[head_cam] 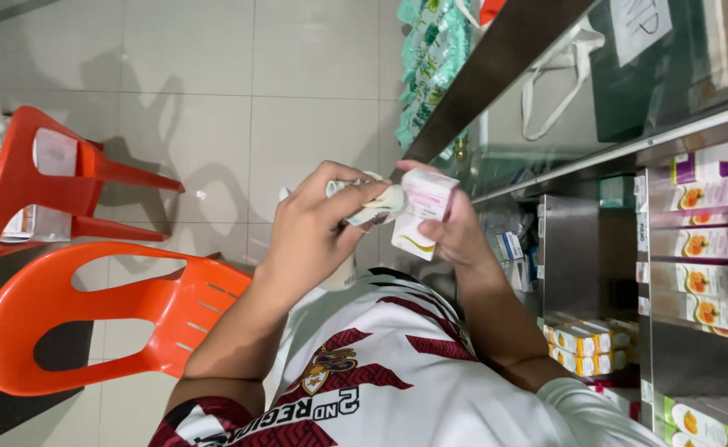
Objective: The person wipes small white boxes with a cloth inside a glass display cabinet. They pick up the boxes from the shelf, wipe them thoroughly, and place them back on the shelf.
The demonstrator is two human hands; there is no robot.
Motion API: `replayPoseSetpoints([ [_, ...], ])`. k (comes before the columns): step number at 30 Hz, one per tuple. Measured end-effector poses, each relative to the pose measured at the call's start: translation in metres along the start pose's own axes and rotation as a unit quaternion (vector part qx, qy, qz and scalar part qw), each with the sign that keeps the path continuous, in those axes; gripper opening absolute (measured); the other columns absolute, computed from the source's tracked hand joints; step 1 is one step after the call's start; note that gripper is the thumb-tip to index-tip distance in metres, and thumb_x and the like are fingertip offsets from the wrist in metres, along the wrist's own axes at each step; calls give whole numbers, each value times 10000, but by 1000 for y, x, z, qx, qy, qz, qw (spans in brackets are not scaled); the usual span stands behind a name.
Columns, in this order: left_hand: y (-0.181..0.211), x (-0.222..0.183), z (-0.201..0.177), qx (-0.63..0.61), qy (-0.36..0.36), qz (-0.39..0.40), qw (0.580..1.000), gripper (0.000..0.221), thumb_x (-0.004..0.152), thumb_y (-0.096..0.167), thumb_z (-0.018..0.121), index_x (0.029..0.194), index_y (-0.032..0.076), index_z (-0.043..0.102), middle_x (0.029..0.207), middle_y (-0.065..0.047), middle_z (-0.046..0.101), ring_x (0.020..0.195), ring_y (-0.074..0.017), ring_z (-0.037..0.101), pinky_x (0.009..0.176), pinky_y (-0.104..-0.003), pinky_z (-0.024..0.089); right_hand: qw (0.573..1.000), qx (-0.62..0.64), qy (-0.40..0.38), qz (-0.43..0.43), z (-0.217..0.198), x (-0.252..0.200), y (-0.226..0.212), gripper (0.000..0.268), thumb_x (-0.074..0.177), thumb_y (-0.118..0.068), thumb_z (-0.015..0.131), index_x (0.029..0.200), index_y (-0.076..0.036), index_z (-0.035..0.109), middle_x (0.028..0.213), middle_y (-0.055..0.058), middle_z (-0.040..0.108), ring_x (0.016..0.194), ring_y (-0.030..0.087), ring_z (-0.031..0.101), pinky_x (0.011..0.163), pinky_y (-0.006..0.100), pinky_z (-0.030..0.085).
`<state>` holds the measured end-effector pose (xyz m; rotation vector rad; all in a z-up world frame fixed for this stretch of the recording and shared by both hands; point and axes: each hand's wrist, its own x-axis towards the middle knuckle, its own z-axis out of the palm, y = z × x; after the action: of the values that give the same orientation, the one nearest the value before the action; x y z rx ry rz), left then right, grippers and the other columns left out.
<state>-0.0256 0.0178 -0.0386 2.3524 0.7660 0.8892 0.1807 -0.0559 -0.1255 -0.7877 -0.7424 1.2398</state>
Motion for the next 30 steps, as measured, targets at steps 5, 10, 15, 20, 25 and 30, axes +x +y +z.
replayPoseSetpoints([
  [5,27,10,-4,-60,6,41,997,388,806,119,808,1169,241,753,1167,-23,663,1047,-343,714,880,-474,589,928,-318,-56,-184,15,13,-36,502,692,-58,877,1102,56,612,1055,192,628,1011,321,651,1017,421,496],
  [10,38,5,30,-96,34,125,987,362,907,118,695,1264,180,712,1213,-96,655,1050,-366,708,869,-471,601,839,-417,-32,-348,-9,20,-4,695,935,-589,586,1089,89,615,1041,216,631,977,358,649,928,429,515],
  [15,23,8,36,-57,72,90,992,357,894,177,720,1250,208,727,1180,-48,670,1025,-314,714,856,-434,596,796,-479,-9,-368,17,18,-22,375,899,-198,756,1136,47,600,1060,221,648,930,415,635,879,498,503],
  [20,31,-10,64,-25,90,96,991,250,946,186,657,1180,215,742,1117,-52,645,962,-299,693,790,-391,583,832,-424,2,-357,-23,29,26,398,909,-293,766,1088,37,633,1031,181,654,955,344,659,899,397,515],
  [25,4,17,41,-42,58,73,995,341,885,159,703,1223,198,715,1143,-93,641,993,-381,689,791,-467,583,847,-438,-5,-301,17,19,0,439,712,-42,817,1072,51,584,1043,240,627,933,426,630,876,509,483],
  [30,12,5,51,27,22,148,988,207,896,184,687,1100,169,719,1096,-84,629,968,-324,680,778,-401,576,886,-363,8,-289,-12,26,35,528,727,-178,882,1127,25,604,1049,184,620,1010,329,616,948,398,448],
])
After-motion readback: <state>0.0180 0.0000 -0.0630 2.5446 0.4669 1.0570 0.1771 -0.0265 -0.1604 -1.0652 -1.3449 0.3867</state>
